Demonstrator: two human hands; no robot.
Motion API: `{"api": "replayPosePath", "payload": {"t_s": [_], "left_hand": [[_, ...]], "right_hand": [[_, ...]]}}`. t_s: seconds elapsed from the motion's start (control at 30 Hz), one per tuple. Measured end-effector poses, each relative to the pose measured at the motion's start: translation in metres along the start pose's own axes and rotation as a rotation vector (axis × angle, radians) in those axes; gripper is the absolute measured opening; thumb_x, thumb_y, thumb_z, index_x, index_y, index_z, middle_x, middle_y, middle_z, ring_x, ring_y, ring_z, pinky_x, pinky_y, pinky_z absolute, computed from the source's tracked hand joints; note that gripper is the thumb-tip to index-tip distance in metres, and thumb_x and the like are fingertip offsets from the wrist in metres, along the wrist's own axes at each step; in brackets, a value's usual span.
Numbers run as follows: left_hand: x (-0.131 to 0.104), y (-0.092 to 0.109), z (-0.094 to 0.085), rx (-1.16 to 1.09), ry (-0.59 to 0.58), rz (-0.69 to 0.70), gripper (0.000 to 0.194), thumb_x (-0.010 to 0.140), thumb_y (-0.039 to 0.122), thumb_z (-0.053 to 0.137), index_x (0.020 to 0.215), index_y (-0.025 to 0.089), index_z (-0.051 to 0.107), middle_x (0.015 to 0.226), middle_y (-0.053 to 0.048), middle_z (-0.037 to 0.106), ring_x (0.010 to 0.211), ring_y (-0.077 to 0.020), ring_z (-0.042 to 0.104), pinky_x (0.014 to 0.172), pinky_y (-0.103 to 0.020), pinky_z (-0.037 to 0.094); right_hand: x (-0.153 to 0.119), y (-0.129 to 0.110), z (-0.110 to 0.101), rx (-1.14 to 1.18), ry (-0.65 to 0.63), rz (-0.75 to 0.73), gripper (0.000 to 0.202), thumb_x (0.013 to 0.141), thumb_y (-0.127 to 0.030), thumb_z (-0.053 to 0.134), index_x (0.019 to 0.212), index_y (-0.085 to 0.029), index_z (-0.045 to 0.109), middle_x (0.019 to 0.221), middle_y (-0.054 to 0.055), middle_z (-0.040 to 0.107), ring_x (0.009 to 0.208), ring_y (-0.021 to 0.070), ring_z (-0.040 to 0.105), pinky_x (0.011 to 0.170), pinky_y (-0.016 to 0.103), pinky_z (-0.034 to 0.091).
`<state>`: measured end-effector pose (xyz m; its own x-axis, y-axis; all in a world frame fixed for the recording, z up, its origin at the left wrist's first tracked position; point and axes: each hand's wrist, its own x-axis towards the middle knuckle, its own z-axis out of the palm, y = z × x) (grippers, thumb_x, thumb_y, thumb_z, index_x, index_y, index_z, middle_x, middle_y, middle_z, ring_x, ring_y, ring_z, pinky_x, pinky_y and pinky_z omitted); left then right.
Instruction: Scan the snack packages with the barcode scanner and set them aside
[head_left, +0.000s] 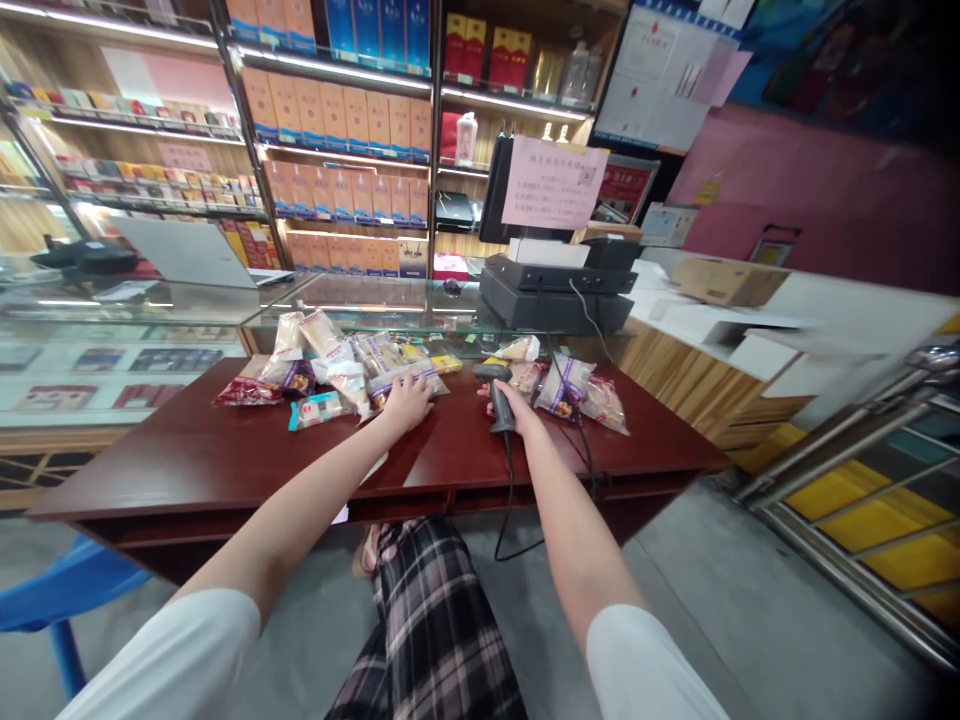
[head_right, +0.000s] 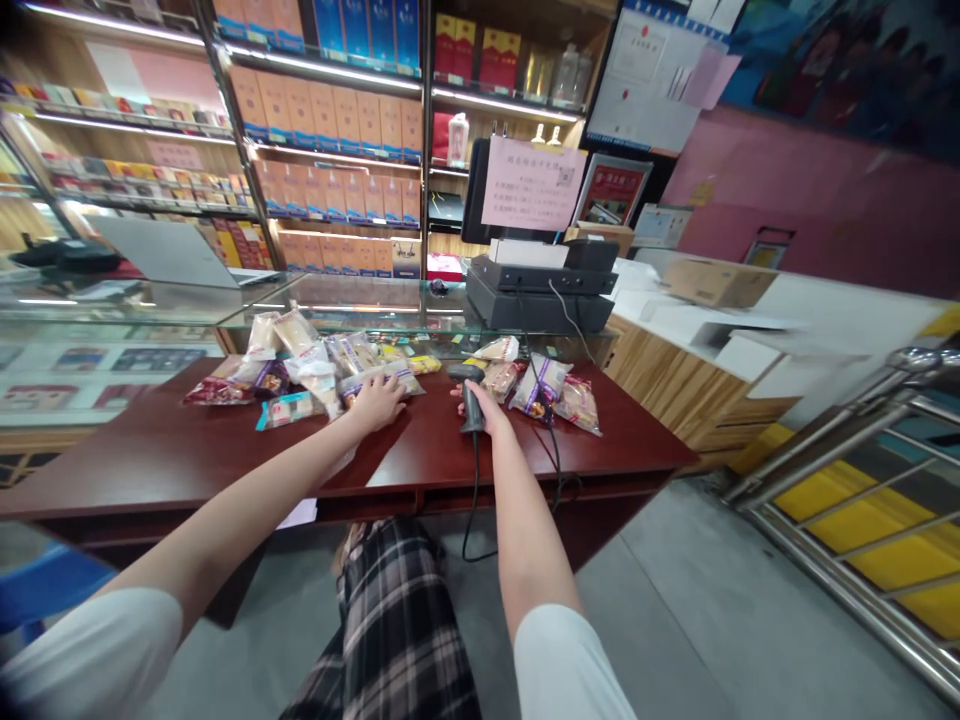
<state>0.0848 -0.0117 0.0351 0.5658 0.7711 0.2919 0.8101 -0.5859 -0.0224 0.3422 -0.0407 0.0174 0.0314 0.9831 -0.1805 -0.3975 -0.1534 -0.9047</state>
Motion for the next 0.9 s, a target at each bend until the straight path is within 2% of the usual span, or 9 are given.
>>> {"api": "replayPosePath", "payload": {"t_s": [0.17, 0.27, 0.37, 0.47, 0.57, 0.67, 0.73, 0.8, 0.9], "left_hand": [[0.022, 0.018, -0.001, 0.094, 0.002, -0.161, 0.034, 0.09, 0.019, 0.041, 0.113, 0.016, 0.065, 0.126, -0.021, 0.056, 0.121, -0.0417, 0.044, 0.097, -0.06, 0.031], [0.046, 0.034, 0.006, 0.13, 0.074, -0.154, 0.032, 0.088, 0.015, 0.042, 0.11, 0.009, 0.064, 0.118, -0.023, 0.058, 0.117, -0.0398, 0.046, 0.1, -0.057, 0.03], [0.074, 0.048, 0.018, 0.017, 0.13, -0.1, 0.032, 0.089, 0.019, 0.044, 0.114, 0.009, 0.061, 0.119, -0.023, 0.058, 0.117, -0.0375, 0.048, 0.102, -0.052, 0.032], [0.103, 0.06, 0.035, -0.148, 0.105, -0.099, 0.033, 0.088, 0.023, 0.048, 0.117, 0.01, 0.058, 0.121, -0.021, 0.057, 0.117, -0.0345, 0.052, 0.102, -0.048, 0.036], [0.13, 0.07, 0.055, -0.235, 0.092, -0.072, 0.039, 0.091, 0.026, 0.045, 0.125, 0.008, 0.052, 0.127, -0.021, 0.055, 0.12, -0.0278, 0.054, 0.102, -0.039, 0.04], [0.15, 0.078, 0.075, -0.315, 0.091, -0.068, 0.052, 0.094, 0.034, 0.045, 0.138, 0.006, 0.04, 0.139, -0.023, 0.048, 0.13, -0.0248, 0.048, 0.105, -0.034, 0.039], [0.157, 0.082, 0.087, -0.38, 0.064, -0.113, 0.059, 0.093, 0.043, 0.046, 0.141, 0.009, 0.039, 0.142, -0.024, 0.046, 0.132, -0.0286, 0.047, 0.105, -0.039, 0.038], [0.159, 0.084, 0.095, -0.413, 0.029, -0.149, 0.06, 0.09, 0.05, 0.05, 0.138, 0.014, 0.044, 0.143, -0.022, 0.047, 0.131, -0.0333, 0.047, 0.106, -0.045, 0.037], [0.156, 0.084, 0.099, -0.401, 0.021, -0.149, 0.053, 0.085, 0.046, 0.057, 0.128, 0.017, 0.052, 0.137, -0.019, 0.054, 0.128, -0.0345, 0.05, 0.105, -0.046, 0.037]], "right_hand": [[0.017, -0.02, -0.015, -0.029, -0.017, -0.022, 0.029, 0.09, -0.041, 0.059, 0.104, -0.016, 0.064, 0.078, 0.007, 0.075, 0.041, 0.0108, 0.056, 0.039, 0.022, 0.048], [0.02, -0.026, -0.033, 0.075, 0.019, -0.031, 0.032, 0.092, -0.044, 0.052, 0.101, -0.016, 0.065, 0.068, 0.005, 0.072, 0.042, 0.0125, 0.056, 0.04, 0.023, 0.048], [0.02, -0.031, -0.052, 0.236, -0.004, -0.122, 0.037, 0.093, -0.047, 0.042, 0.104, -0.019, 0.064, 0.078, 0.004, 0.073, 0.045, 0.0104, 0.055, 0.043, 0.022, 0.048], [0.019, -0.033, -0.064, 0.319, -0.046, -0.16, 0.035, 0.093, -0.045, 0.041, 0.106, -0.021, 0.064, 0.095, 0.003, 0.074, 0.047, 0.0072, 0.053, 0.047, 0.021, 0.05], [0.022, -0.032, -0.068, 0.324, -0.036, -0.139, 0.033, 0.092, -0.043, 0.044, 0.104, -0.02, 0.064, 0.095, 0.004, 0.075, 0.046, 0.0072, 0.053, 0.047, 0.022, 0.05], [0.026, -0.029, -0.069, 0.293, -0.007, -0.112, 0.029, 0.091, -0.042, 0.048, 0.102, -0.02, 0.064, 0.091, 0.005, 0.075, 0.048, 0.0093, 0.056, 0.047, 0.023, 0.051], [0.029, -0.028, -0.068, 0.283, 0.009, -0.094, 0.028, 0.092, -0.04, 0.048, 0.102, -0.019, 0.064, 0.09, 0.006, 0.075, 0.051, 0.0105, 0.06, 0.047, 0.023, 0.053], [0.029, -0.027, -0.066, 0.277, 0.022, -0.086, 0.027, 0.092, -0.038, 0.049, 0.102, -0.018, 0.064, 0.09, 0.006, 0.075, 0.054, 0.0113, 0.063, 0.048, 0.023, 0.054], [0.029, -0.028, -0.064, 0.277, 0.039, -0.09, 0.025, 0.092, -0.038, 0.05, 0.101, -0.018, 0.063, 0.089, 0.006, 0.075, 0.055, 0.0117, 0.065, 0.049, 0.023, 0.055]]}}
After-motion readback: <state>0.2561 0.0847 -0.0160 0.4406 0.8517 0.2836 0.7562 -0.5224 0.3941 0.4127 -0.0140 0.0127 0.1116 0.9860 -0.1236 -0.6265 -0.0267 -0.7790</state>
